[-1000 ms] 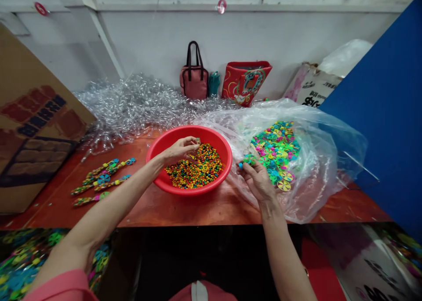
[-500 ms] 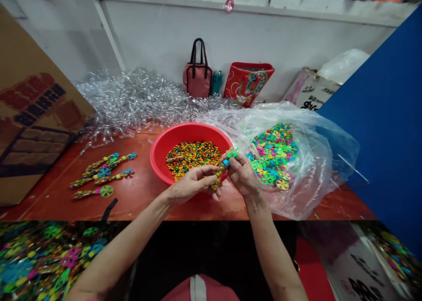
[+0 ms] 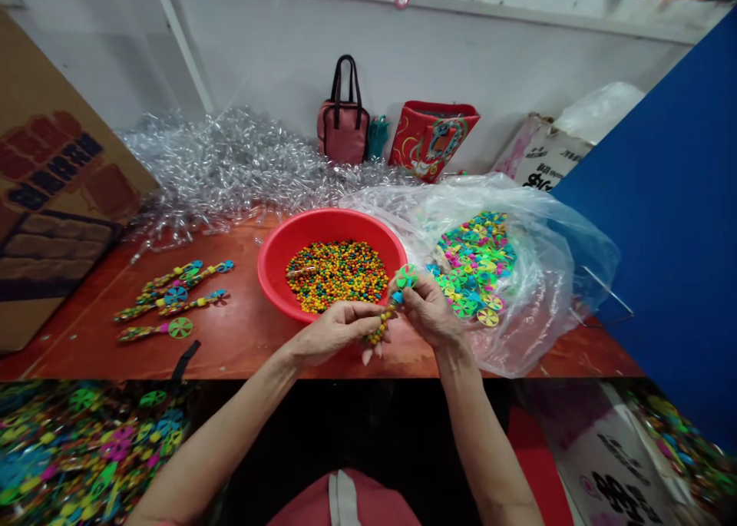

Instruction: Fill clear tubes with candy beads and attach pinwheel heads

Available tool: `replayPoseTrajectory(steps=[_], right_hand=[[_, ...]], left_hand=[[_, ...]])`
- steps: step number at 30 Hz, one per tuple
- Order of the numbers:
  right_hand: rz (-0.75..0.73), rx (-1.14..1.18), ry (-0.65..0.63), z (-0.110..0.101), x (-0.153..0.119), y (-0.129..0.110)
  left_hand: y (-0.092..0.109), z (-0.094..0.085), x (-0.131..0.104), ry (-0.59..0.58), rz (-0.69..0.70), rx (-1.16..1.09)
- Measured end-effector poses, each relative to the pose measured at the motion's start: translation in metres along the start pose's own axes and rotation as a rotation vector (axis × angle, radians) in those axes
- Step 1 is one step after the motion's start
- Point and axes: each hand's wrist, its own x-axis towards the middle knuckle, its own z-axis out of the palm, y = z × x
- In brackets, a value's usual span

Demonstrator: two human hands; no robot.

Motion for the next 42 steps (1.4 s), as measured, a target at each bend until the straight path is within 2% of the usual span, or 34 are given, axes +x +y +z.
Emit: replayPoseTrajectory(steps=[6,14,17,22,25,29,34,37,39,42], right_hand=[[0.005,-0.01,0.063,0.003,-0.006,-0.004],[-0.028,-0.112,0.014,-0.004,-0.015,-0.003],[-0.051,-0.121,0.019,-0.001,-0.023,-0.004],[-0.138,-0.195,0.071,0.011,-0.034,-0.005],[-0.163,-0.225,0.082,0.013,-0.038,0.0],[-0.107,-0.146,0.114,0.013,-0.046,0.013],[-0.134,-0.07,0.261,0.019,-0.06,0.027],[-0.122,-0.078,0.303,0.016,-0.067,0.028],[-0.08,-0.066,0.264,0.009,-0.07,0.026],[0.029,-0.036,0.119,-0.003,-0.071,0.022]], left_hand=[[-0.001,0.009,-0.001,0.04,0.024,0.031],[-0.013,0.02,-0.001,0.121,0.04,-0.006],[-0.021,0.026,-0.001,0.202,0.078,0.046],[-0.03,0.035,-0.003,0.434,0.278,0.389],[-0.033,0.04,-0.006,0.481,0.281,0.477],[-0.039,0.044,-0.008,0.523,0.306,0.496],[-0.046,0.05,-0.007,0.604,0.381,0.543],[-0.045,0.051,-0.009,0.553,0.343,0.497],[-0.042,0.048,-0.011,0.404,0.218,0.372],[-0.039,0.044,-0.015,0.15,0.006,0.131]])
